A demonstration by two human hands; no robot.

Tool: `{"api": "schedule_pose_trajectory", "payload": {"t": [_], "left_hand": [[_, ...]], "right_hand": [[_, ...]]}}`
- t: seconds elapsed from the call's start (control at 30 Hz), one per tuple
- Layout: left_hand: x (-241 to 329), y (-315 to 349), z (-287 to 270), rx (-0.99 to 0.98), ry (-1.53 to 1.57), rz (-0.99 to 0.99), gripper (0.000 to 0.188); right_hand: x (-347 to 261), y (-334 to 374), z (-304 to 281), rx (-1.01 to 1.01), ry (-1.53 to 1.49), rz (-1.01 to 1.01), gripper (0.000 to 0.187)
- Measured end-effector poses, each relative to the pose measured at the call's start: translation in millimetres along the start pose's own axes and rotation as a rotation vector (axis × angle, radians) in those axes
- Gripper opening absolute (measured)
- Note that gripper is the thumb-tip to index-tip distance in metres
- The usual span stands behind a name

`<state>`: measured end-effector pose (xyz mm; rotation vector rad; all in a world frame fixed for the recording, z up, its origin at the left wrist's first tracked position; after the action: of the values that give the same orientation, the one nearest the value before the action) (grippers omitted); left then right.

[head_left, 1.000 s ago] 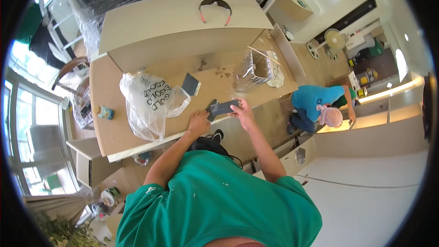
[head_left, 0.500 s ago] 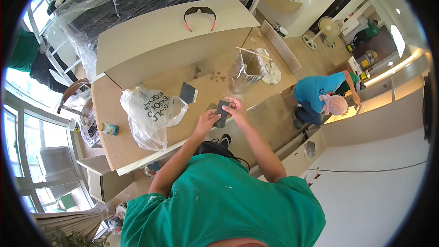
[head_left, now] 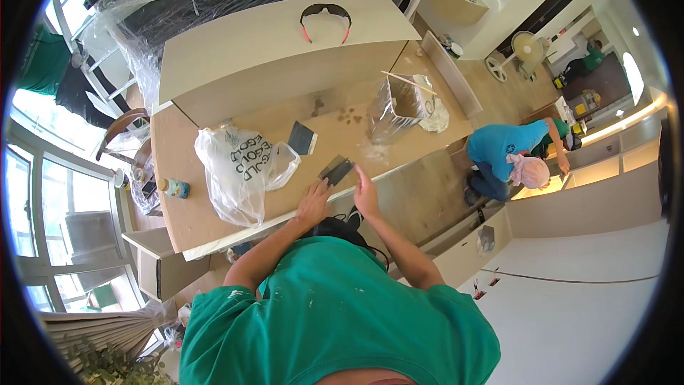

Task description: The person sands the edges of a small wooden cabinet piece with a sanding block and then applies a liquid with a brush to the inner edges of a drawer.

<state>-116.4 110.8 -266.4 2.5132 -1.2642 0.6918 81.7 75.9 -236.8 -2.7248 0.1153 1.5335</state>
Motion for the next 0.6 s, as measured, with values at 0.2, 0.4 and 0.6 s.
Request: {"api": "schedule_pose_trajectory", "payload": {"t": [0.2,0.4,0.6], "left_hand": [[-17,1,4,-0.130,-0.029,-0.136,0.070],[-12,-14,-6,-0.323,-0.180,-0.230,0.072],[-37,-18,16,-0.396,-0.256,-0.242,0.061]], "right_hand": [[7,-18,28,-0.162,0.375,-0.228,0.064],[52,-30,55,-0.233,0.686,-0.257,0.064],[41,-22,53,-0.508,0.876,-0.157,0.085]]}}
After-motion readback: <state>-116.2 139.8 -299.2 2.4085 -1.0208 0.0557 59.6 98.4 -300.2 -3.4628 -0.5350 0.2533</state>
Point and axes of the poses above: each hand's wrist, its own y-axis away from the middle knuckle, its own z-axis out of the palm, x = y × z, the point moved 3 cm from there along -y, towards the middle knuckle, and after that the axes turned 15 degrees about -x, right-handed, at the moved point
